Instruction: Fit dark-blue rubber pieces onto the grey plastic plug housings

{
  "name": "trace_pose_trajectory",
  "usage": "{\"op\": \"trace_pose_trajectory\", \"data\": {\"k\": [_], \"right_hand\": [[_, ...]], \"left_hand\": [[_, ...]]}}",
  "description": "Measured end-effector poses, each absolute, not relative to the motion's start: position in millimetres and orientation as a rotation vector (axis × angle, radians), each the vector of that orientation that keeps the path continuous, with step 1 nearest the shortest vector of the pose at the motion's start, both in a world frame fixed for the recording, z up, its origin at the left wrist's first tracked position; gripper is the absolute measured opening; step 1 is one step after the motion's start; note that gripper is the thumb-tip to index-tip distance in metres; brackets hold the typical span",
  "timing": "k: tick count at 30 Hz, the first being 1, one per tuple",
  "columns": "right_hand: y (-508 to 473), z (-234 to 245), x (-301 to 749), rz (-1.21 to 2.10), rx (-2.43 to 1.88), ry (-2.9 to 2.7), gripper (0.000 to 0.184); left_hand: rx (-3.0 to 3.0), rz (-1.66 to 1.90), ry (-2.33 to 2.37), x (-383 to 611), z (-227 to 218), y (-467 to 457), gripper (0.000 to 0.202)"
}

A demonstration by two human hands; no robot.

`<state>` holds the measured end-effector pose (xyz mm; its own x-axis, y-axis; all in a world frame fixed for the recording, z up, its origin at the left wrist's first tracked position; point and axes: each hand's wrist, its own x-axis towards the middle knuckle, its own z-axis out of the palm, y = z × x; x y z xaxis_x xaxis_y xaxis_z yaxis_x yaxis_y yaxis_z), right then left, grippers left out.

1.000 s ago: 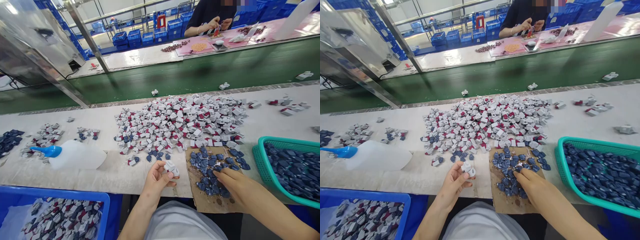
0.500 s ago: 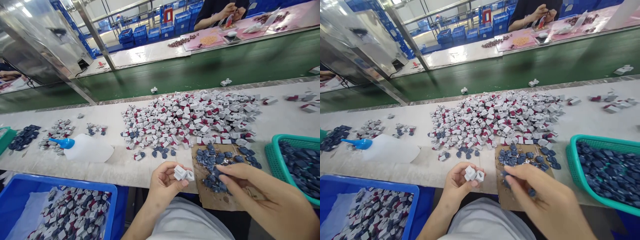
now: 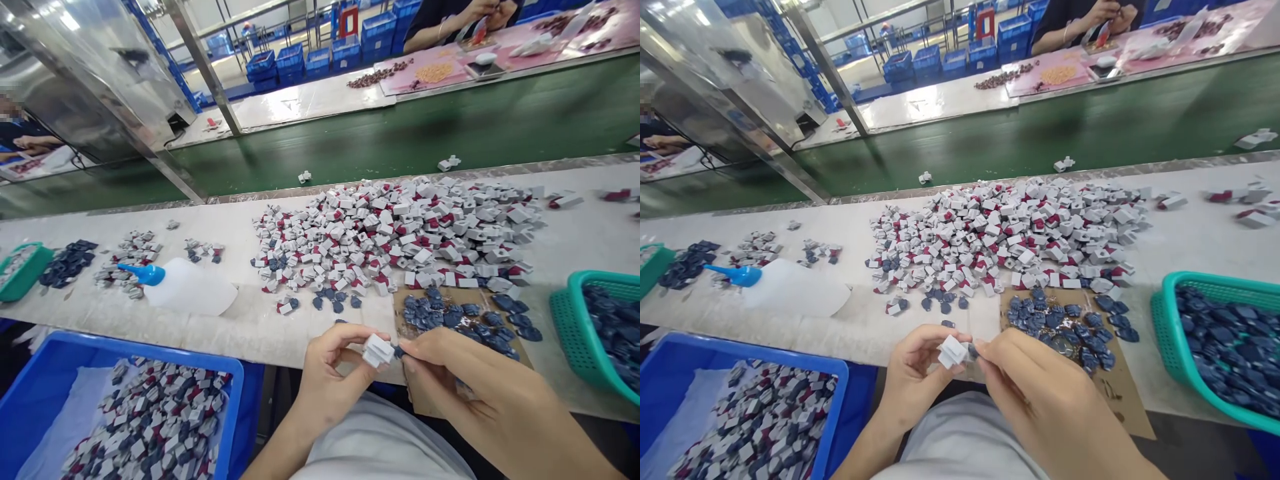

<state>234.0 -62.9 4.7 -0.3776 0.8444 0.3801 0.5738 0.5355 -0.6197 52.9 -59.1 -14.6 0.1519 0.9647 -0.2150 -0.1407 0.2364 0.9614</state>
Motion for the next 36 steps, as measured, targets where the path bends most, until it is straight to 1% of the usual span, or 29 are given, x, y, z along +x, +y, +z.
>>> {"op": "trace_pose_trajectory", "data": {"k": [3, 5, 8, 10, 13, 16, 21, 26, 30, 31, 32, 34, 36], "right_hand": [[-58.4, 7.9, 233.5, 0.589, -1.106, -2.162, 0.021], [-54.1, 7.7, 235.4, 0.705, -1.077, -2.183, 0.024], [-46.8, 6.5, 240.6, 0.907, -1.035, -2.196, 0.025], [-42.6, 7.4, 243.3, 0.982, -1.000, -2.203, 0.024], [-38.8, 11.3, 244.2, 0.991, -0.983, -2.224, 0.022], [-39.0, 13.6, 242.7, 0.915, -1.018, -2.256, 0.025], [-44.4, 8.0, 240.9, 0.913, -1.033, -2.243, 0.028], [-47.6, -5.1, 241.2, 1.006, -1.089, -2.104, 0.025], [-37.0, -11.1, 241.6, 1.162, -1.156, -1.943, 0.024], [-32.6, -10.8, 240.9, 1.192, -1.203, -1.848, 0.027], [-27.9, -9.8, 239.4, 1.206, -1.255, -1.729, 0.034], [-19.1, -6.2, 233.4, 1.224, -1.334, -1.483, 0.053], [-12.4, -1.7, 223.5, 1.294, -1.347, -1.321, 0.066]], "left_hand": [[1.069, 0.989, 1.145, 49.7, -12.1, -59.4, 0.016], [1.097, 0.980, 1.145, 46.7, -11.2, -59.2, 0.016], [1.162, 0.944, 1.129, 41.9, -10.6, -58.2, 0.015], [1.199, 0.926, 1.116, 39.5, -10.3, -57.1, 0.015], [1.260, 0.939, 1.070, 38.3, -10.5, -54.9, 0.017], [1.344, 0.949, 1.039, 38.5, -11.5, -53.3, 0.019], [1.421, 0.860, 1.032, 38.9, -13.8, -53.3, 0.020], [1.246, 0.883, 1.036, 43.9, -24.6, -53.0, 0.020], [0.921, 0.920, 0.959, 54.1, -38.9, -53.9, 0.027], [0.856, 0.923, 0.923, 56.8, -41.2, -54.2, 0.028], [0.818, 0.918, 0.888, 59.2, -42.6, -54.3, 0.028], [0.817, 0.895, 0.852, 62.7, -42.1, -54.0, 0.028], [0.864, 0.883, 0.860, 64.5, -38.8, -53.0, 0.027]]}}
